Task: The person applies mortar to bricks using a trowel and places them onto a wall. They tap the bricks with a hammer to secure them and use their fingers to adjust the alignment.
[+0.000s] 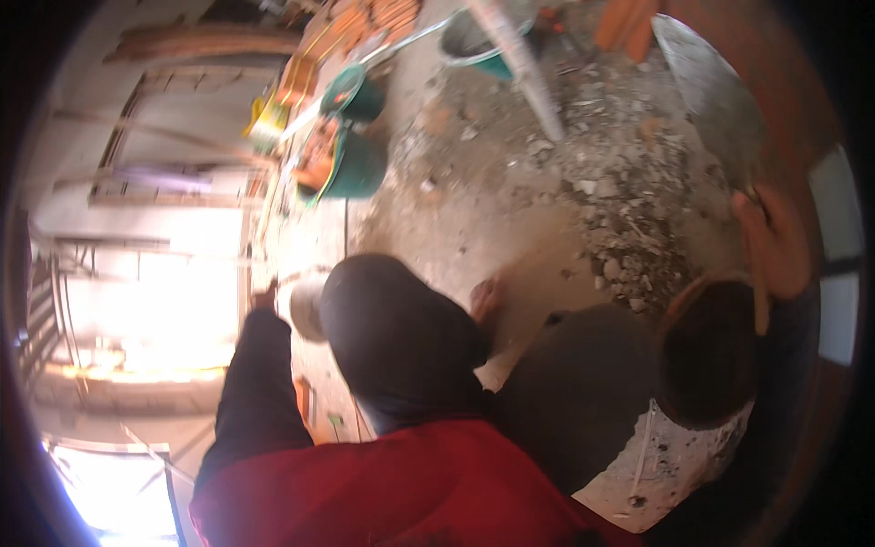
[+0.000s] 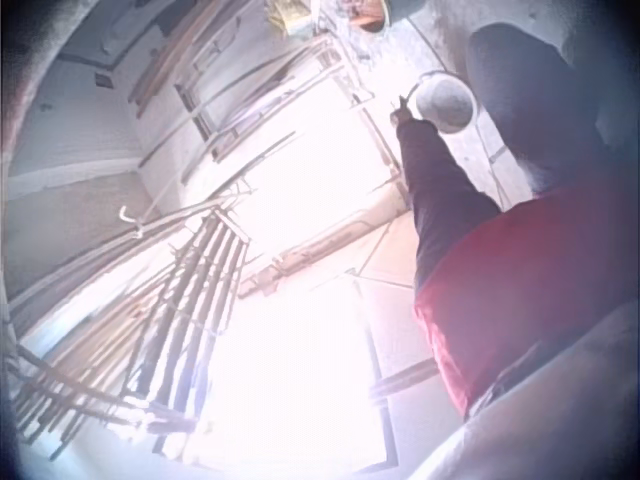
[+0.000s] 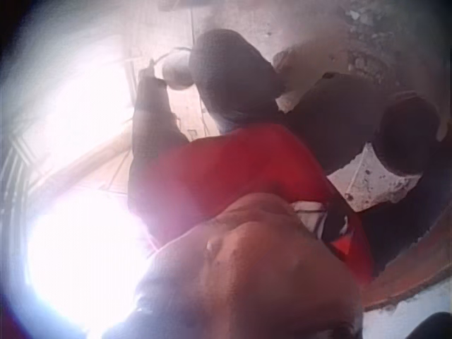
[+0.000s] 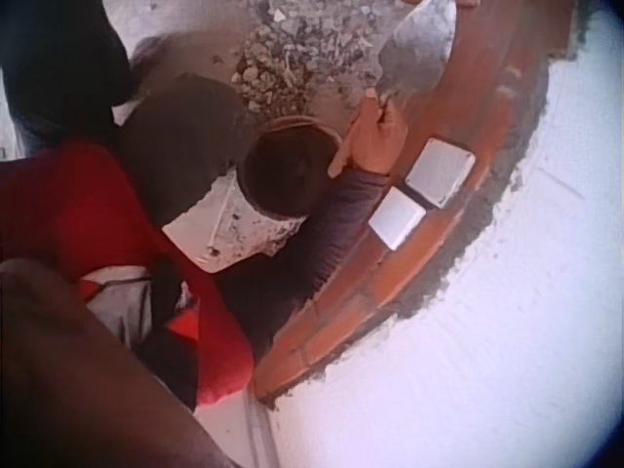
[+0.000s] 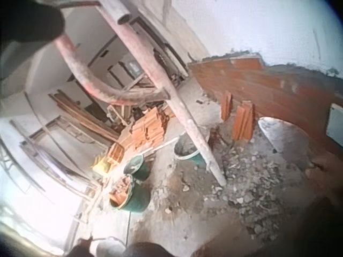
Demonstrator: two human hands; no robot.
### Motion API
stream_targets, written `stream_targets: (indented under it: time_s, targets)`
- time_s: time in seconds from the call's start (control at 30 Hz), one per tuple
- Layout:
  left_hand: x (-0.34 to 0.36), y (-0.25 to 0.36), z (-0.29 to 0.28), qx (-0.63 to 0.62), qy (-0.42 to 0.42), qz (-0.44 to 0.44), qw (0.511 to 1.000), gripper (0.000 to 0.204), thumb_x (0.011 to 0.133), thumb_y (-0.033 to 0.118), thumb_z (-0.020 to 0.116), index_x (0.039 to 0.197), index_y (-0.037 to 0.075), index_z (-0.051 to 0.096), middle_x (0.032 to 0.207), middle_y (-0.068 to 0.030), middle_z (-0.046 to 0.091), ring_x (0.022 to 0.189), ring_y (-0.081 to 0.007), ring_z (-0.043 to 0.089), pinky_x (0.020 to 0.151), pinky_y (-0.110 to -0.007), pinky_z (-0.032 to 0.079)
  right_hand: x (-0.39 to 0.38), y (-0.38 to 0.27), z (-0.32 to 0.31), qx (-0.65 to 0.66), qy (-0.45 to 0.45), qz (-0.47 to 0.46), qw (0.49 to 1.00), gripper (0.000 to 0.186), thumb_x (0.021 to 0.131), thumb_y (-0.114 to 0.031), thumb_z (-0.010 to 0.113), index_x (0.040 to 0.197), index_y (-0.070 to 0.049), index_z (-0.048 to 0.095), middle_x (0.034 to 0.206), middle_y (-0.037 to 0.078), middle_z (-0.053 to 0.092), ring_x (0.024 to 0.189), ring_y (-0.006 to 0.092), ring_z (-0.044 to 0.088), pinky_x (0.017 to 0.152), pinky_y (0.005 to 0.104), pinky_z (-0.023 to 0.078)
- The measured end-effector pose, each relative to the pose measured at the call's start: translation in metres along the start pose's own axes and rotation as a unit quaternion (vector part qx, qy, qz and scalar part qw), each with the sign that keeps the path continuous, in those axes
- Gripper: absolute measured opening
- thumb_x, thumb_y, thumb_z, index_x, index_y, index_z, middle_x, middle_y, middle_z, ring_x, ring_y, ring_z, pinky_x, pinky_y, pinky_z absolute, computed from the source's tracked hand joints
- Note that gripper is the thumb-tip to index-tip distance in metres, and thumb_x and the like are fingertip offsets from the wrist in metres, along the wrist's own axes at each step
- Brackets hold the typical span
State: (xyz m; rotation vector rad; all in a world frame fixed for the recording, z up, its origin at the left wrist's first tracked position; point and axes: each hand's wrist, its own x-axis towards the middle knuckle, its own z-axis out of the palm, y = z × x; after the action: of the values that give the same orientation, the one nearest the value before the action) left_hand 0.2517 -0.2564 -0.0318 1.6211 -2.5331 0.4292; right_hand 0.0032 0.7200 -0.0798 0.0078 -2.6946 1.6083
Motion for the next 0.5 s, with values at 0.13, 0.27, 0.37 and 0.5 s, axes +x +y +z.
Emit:
stream_targets:
  time_s: [0.13,0.27,0.37,0.5]
  targets:
    - [-0.038,0.027,0.025,0.08,-0.197,0.066,0.975,0.073,0.082,0.062,0.059,0.115,-0.004,0.063,0.102,-0.0258,0.066,0.093,-0.0374,0.065,0.079,-0.048,0.05,0.009,-0.002,-0.034,0.0,-0.012,-0.024,1.0,0.024,0.094,-0.024,0.062,0.083,-0.003,0.06,0.061,-0.002,0.048,0.056,0.0071,0.046,0.05,0.0264,0.036]
    - [-0.031,0.078,0.007,0.201,-0.19,0.102,0.956,0.085,0.076,0.071,0.059,0.111,-0.007,0.063,0.11,-0.0288,0.064,0.105,-0.0399,0.063,0.093,-0.048,0.048,0.006,0.011,-0.023,0.081,-0.012,0.032,0.996,0.022,0.093,-0.022,0.061,0.083,-0.002,0.06,0.063,0.0,0.054,0.054,0.0095,0.049,0.05,0.0279,0.038]
    - [-0.032,0.217,-0.013,0.08,-0.108,0.393,0.91,0.072,0.082,0.066,0.056,0.103,-0.002,0.067,0.101,-0.024,0.068,0.097,-0.0406,0.065,0.086,-0.047,0.051,0.002,0.014,-0.01,0.043,0.024,0.043,0.998,0.018,0.091,-0.02,0.061,0.084,-0.003,0.06,0.063,0.002,0.056,0.053,0.0108,0.051,0.049,0.0273,0.04]
    - [-0.102,0.437,-0.057,0.001,0.047,0.846,0.532,0.021,0.096,0.026,0.053,0.112,0.014,0.06,0.104,-0.0112,0.063,0.091,-0.0325,0.061,0.075,-0.045,0.05,-0.008,-0.01,0.018,0.216,-0.02,0.151,0.965,0.016,0.091,-0.018,0.06,0.087,-0.003,0.06,0.061,0.002,0.055,0.052,0.0107,0.053,0.049,0.0273,0.042]
